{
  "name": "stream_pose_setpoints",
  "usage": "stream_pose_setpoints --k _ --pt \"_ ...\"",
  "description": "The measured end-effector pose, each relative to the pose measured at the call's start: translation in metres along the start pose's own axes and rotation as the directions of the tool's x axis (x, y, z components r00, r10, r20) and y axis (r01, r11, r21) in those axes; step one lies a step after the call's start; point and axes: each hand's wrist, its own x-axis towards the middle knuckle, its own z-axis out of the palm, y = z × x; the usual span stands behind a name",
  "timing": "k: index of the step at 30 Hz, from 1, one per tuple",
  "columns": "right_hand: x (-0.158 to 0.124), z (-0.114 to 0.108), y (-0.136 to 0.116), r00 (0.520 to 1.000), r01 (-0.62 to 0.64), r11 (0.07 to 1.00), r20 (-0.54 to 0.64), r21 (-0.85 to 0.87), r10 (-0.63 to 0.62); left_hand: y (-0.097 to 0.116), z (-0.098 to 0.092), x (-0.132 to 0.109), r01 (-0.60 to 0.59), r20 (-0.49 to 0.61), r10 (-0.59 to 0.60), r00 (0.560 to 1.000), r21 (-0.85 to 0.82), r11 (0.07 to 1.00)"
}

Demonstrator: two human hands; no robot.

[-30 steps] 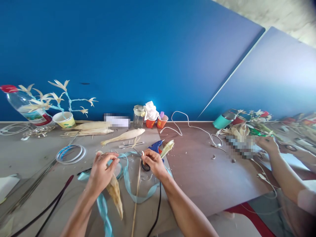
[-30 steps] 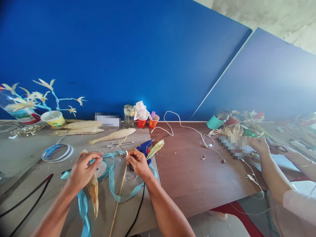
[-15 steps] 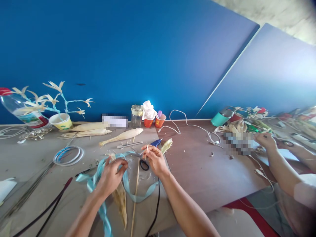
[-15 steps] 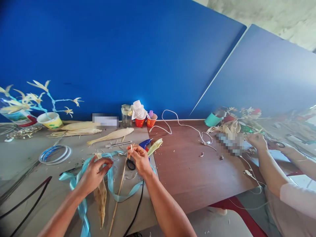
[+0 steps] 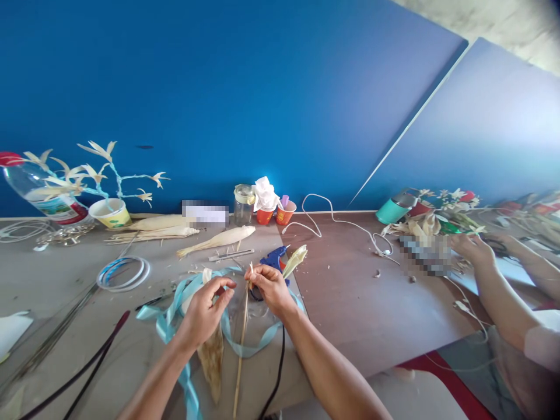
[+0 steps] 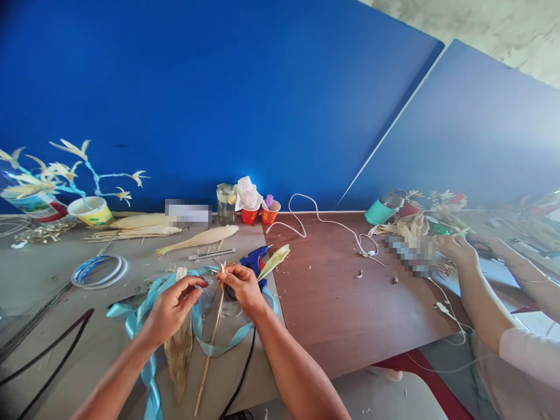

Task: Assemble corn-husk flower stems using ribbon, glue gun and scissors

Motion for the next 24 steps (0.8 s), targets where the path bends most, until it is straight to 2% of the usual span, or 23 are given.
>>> stream_pose_setpoints --k 4,8,13,18,20,24 --pt "-0.002 0.004 0.0 0.999 -0.032 0.999 0.019 -0.009 0.032 -0.001 0.009 -0.001 0.209 0.168 -0.175 0.97 -0.211 0.955" --pt "-0.004 0.007 0.002 0.998 -0.052 0.998 0.044 -0.036 0.053 0.003 0.016 0.0 0.315 0.236 -0.237 0.942 -0.384 0.868" --pt "-0.006 0.01 0.005 0.995 -0.055 0.998 0.083 -0.033 0.058 0.01 0.017 0.001 0.363 0.263 -0.268 0.927 -0.446 0.818" --pt "-0.004 0.007 0.003 0.999 0.018 0.998 -0.04 0.065 -0.016 0.005 0.017 0.002 0.357 0.238 -0.273 0.932 -0.483 0.799" --pt "-0.003 0.005 0.003 0.998 -0.009 0.993 -0.054 0.121 0.015 0.003 0.016 0.002 0.356 0.235 -0.272 0.933 -0.505 0.786" --pt "-0.005 0.005 0.001 0.997 -0.072 0.985 -0.004 0.159 0.074 0.001 0.015 0.002 0.369 0.255 -0.27 0.928 -0.555 0.745"
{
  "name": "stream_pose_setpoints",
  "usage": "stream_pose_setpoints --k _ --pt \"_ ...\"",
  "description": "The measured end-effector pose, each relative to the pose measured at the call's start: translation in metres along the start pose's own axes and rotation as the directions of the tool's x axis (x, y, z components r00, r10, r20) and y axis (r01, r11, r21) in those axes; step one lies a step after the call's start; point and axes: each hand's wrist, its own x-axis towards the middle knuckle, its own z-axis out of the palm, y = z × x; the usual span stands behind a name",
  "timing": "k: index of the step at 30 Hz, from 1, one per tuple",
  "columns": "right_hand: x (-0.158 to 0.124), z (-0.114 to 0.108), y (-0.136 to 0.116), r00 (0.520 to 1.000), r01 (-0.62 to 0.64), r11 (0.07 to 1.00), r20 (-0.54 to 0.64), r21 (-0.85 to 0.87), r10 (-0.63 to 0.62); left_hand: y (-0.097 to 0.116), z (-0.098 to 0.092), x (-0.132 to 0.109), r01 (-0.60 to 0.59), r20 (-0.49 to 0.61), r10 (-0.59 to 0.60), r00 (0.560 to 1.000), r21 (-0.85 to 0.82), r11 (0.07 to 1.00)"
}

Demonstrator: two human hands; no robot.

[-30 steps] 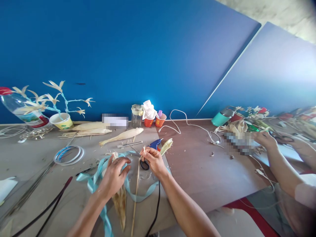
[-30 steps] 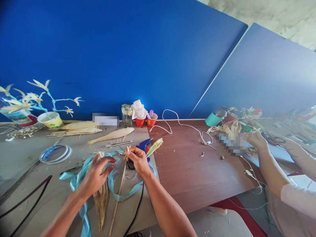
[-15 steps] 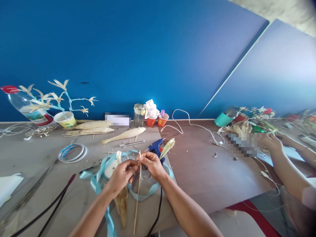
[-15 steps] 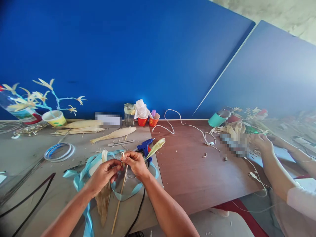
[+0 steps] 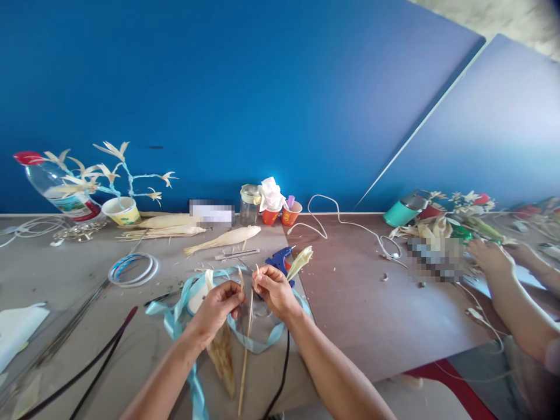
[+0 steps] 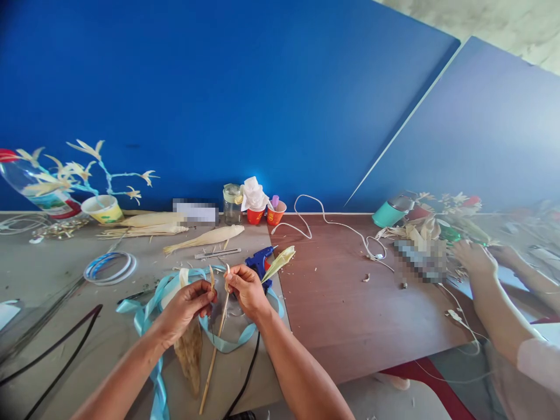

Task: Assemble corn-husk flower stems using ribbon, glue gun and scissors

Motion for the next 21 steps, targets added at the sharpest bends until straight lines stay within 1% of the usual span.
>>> stream_pose_setpoints --k 5,13,21 --pt "-0.0038 0.0054 -0.0021 0.998 -0.041 0.999 0.043 0.025 0.04 0.0003 -0.0011 -0.0003 0.0 0.002 0.0 1.0 -0.076 0.997" --pt "-0.0041 0.0076 -0.0004 0.992 -0.013 0.997 0.126 0.075 0.003 -0.0001 -0.0015 -0.0012 0.033 0.029 -0.027 0.999 -0.219 0.975" --pt "-0.004 0.0067 -0.0009 0.989 -0.018 0.995 0.146 0.097 0.004 0.0025 -0.0004 -0.0023 0.057 0.046 -0.047 0.998 -0.252 0.966"
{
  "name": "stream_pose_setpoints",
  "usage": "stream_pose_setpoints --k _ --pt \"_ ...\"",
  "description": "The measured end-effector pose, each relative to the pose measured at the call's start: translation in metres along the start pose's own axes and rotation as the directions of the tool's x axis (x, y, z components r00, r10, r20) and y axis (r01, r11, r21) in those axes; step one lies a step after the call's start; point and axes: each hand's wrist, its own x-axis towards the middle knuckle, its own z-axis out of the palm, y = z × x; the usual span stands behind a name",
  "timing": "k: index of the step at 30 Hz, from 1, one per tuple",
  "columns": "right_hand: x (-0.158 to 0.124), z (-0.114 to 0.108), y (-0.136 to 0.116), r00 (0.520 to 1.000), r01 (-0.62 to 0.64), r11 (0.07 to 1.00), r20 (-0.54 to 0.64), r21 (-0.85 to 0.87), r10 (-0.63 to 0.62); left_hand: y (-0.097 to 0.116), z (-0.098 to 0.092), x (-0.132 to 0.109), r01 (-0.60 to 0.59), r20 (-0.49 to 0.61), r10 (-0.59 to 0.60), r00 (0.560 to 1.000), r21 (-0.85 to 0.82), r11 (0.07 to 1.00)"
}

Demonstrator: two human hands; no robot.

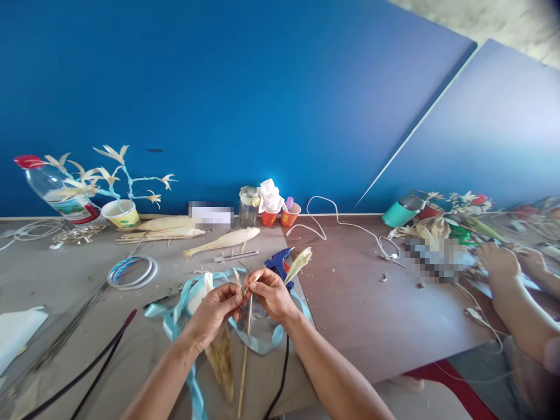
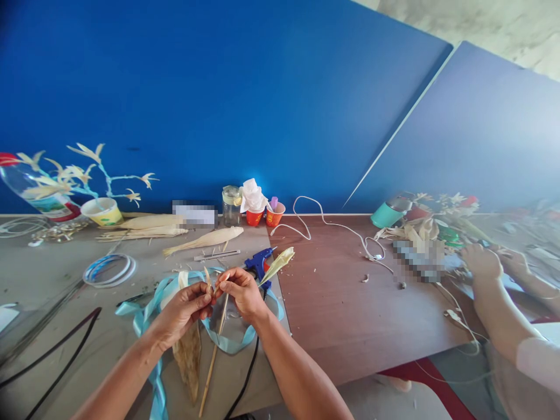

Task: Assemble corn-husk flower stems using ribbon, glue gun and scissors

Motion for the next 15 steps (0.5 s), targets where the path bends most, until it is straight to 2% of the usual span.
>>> stream_pose_setpoints --k 6,15 --pt "-0.002 0.0033 -0.0048 0.999 0.02 1.0 0.051 0.013 -0.02 -0.0024 -0.0016 0.0 0.018 0.015 -0.018 1.0 -0.035 0.999" --pt "-0.0011 -0.0045 -0.0066 0.994 0.007 0.998 0.107 -0.065 0.0 0.0011 0.0012 -0.0013 0.046 0.025 -0.044 0.999 -0.088 0.995"
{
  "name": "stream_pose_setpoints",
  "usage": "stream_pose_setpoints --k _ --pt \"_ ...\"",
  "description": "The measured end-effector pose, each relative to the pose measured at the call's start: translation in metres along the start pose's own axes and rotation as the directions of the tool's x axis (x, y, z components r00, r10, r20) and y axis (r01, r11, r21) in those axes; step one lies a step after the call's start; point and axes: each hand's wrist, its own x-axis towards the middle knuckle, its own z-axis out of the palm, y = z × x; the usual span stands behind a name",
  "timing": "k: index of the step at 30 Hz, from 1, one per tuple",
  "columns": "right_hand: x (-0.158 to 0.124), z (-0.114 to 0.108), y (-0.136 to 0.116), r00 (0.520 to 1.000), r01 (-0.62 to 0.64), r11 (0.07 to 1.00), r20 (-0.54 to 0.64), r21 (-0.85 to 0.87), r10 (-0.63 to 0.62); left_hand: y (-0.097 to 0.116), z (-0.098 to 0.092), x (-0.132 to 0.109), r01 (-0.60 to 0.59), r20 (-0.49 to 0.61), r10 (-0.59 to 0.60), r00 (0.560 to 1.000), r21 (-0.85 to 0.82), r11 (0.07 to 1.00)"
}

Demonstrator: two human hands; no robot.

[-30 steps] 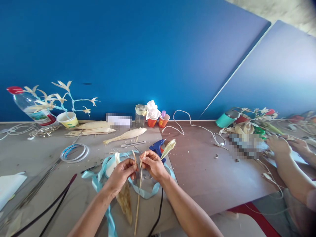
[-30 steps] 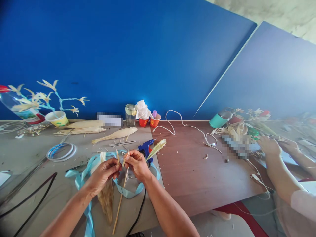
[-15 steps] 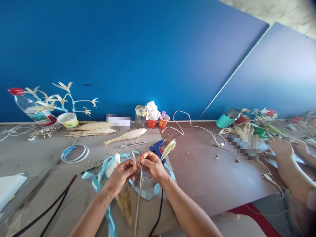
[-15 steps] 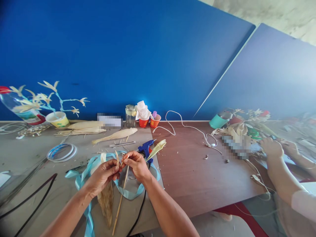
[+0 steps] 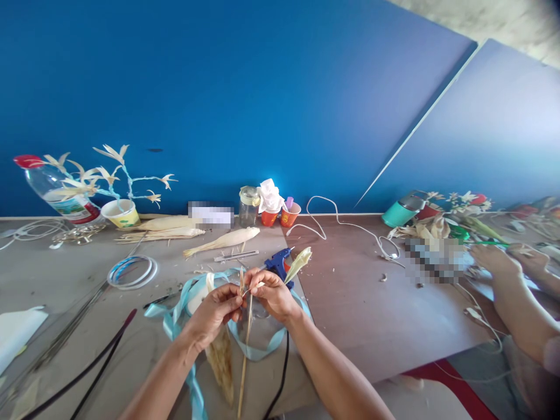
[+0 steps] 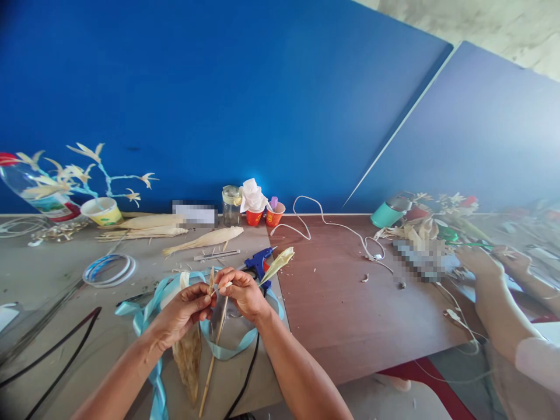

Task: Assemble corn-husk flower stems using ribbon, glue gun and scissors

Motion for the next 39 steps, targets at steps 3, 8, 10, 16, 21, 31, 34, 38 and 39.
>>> stream_pose_setpoints --k 3,8,10,16,21,31,34,38,39 --pt "0.0 0.001 -0.002 1.0 -0.007 1.0 0.02 0.001 0.007 0.001 0.0 -0.001 0.023 0.008 -0.023 1.0 0.005 1.0" --pt "0.0 0.0 -0.003 0.996 -0.04 0.999 0.078 -0.004 0.04 0.001 0.0 -0.002 0.015 0.038 -0.019 0.999 0.103 0.995" --pt "0.0 -0.001 -0.002 0.996 -0.057 0.998 0.071 0.001 0.057 0.0 -0.001 -0.001 -0.036 0.02 0.033 0.999 0.166 0.985" --pt "0.001 -0.001 0.002 0.995 -0.095 0.993 -0.04 -0.073 0.092 -0.005 -0.006 0.004 -0.188 -0.091 0.256 0.963 0.456 0.87" --pt "0.001 0.003 0.006 0.994 -0.085 0.966 -0.088 -0.243 0.065 -0.009 -0.007 0.005 -0.19 -0.1 0.31 0.946 0.602 0.776" --pt "0.003 -0.001 0.009 0.978 -0.084 0.931 -0.207 -0.355 0.009 -0.002 -0.001 0.003 -0.174 -0.133 0.262 0.956 0.463 0.869" --pt "0.003 -0.002 0.011 0.976 -0.095 0.931 -0.217 -0.353 0.017 -0.001 0.0 0.002 -0.163 -0.119 0.231 0.966 0.415 0.895" --pt "0.002 -0.001 0.011 0.972 -0.108 0.938 -0.235 -0.331 0.029 -0.001 -0.001 0.001 -0.164 -0.11 0.223 0.968 0.395 0.904" --pt "0.002 -0.001 0.011 0.97 -0.109 0.94 -0.241 -0.323 0.029 -0.002 -0.002 0.002 -0.167 -0.105 0.224 0.969 0.39 0.905"
